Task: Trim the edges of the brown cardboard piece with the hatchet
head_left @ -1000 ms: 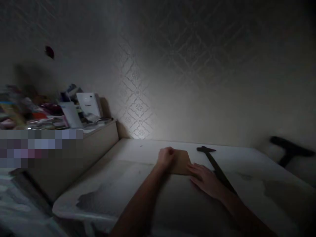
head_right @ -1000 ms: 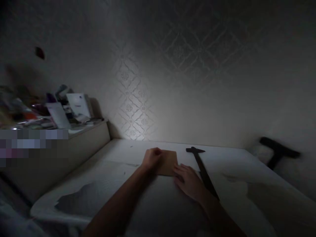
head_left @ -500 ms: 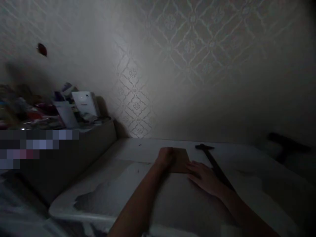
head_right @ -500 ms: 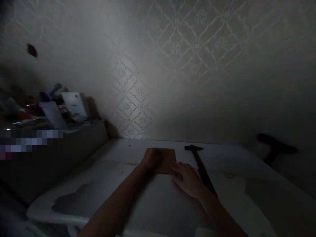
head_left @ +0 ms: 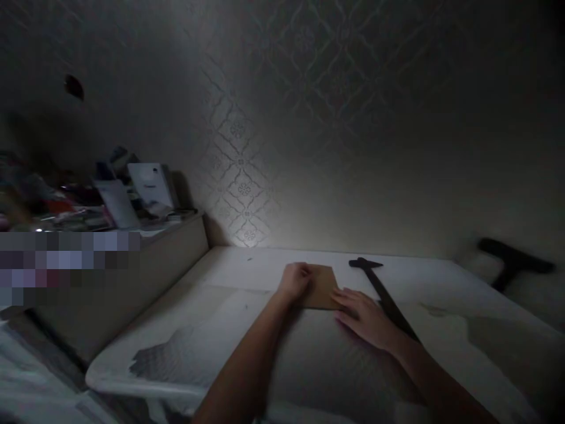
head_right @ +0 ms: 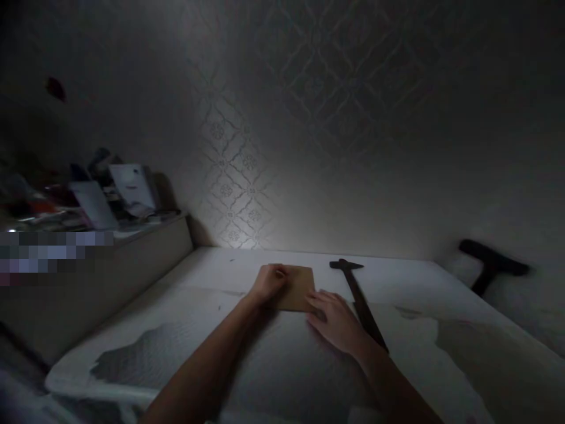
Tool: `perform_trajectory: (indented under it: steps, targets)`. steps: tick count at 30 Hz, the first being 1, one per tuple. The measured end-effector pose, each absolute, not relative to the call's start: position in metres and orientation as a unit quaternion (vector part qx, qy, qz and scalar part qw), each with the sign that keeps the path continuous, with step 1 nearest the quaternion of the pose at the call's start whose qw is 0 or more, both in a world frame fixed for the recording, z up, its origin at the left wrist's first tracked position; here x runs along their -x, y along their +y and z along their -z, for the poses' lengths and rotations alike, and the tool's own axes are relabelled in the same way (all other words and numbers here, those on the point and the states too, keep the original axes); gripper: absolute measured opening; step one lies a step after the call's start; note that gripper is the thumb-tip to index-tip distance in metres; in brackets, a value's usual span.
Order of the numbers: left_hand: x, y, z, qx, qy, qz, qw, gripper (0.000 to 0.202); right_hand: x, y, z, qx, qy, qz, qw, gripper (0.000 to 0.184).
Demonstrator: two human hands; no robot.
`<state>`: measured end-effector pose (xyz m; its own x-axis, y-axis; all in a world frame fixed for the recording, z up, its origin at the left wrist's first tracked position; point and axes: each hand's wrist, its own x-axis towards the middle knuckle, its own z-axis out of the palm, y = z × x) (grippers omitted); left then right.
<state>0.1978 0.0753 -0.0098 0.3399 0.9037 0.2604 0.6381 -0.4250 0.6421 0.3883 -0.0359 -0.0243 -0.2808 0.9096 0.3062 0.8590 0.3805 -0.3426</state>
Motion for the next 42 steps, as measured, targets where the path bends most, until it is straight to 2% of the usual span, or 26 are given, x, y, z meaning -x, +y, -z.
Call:
perform_trajectory:
  steps: [12, 25, 29, 33, 38, 42]
  targets:
    - [-0.198, 0.075, 0.009, -0.768, 0.488, -0.323, 0.262, 0.020, -0.390, -0.035, 0.026, 0.551, -0.798, -0.066, 0.237, 0.043]
    - [-0.193, 0.077, 0.008, -0.771, 0.456, -0.307, 0.323, 0.022, -0.395, -0.030, 0.035, 0.539, -0.783, -0.056, 0.305, 0.037]
    - [-0.191, 0.078, 0.008, -0.770, 0.459, -0.306, 0.321, 0.014, -0.415, -0.025, 0.032, 0.603, -0.721, 0.042, 0.340, 0.038]
    - [-0.190, 0.079, 0.008, -0.769, 0.457, -0.300, 0.330, 0.014, -0.445, -0.022, 0.032, 0.727, -0.619, 0.090, 0.283, 0.046]
    - [-0.184, 0.081, 0.002, -0.762, 0.485, -0.310, 0.298, 0.018, -0.464, -0.024, 0.037, 0.789, -0.575, 0.022, 0.217, 0.066]
    - [-0.175, 0.079, -0.003, -0.770, 0.477, -0.278, 0.320, 0.026, -0.459, -0.025, 0.029, 0.789, -0.527, -0.117, 0.292, 0.068]
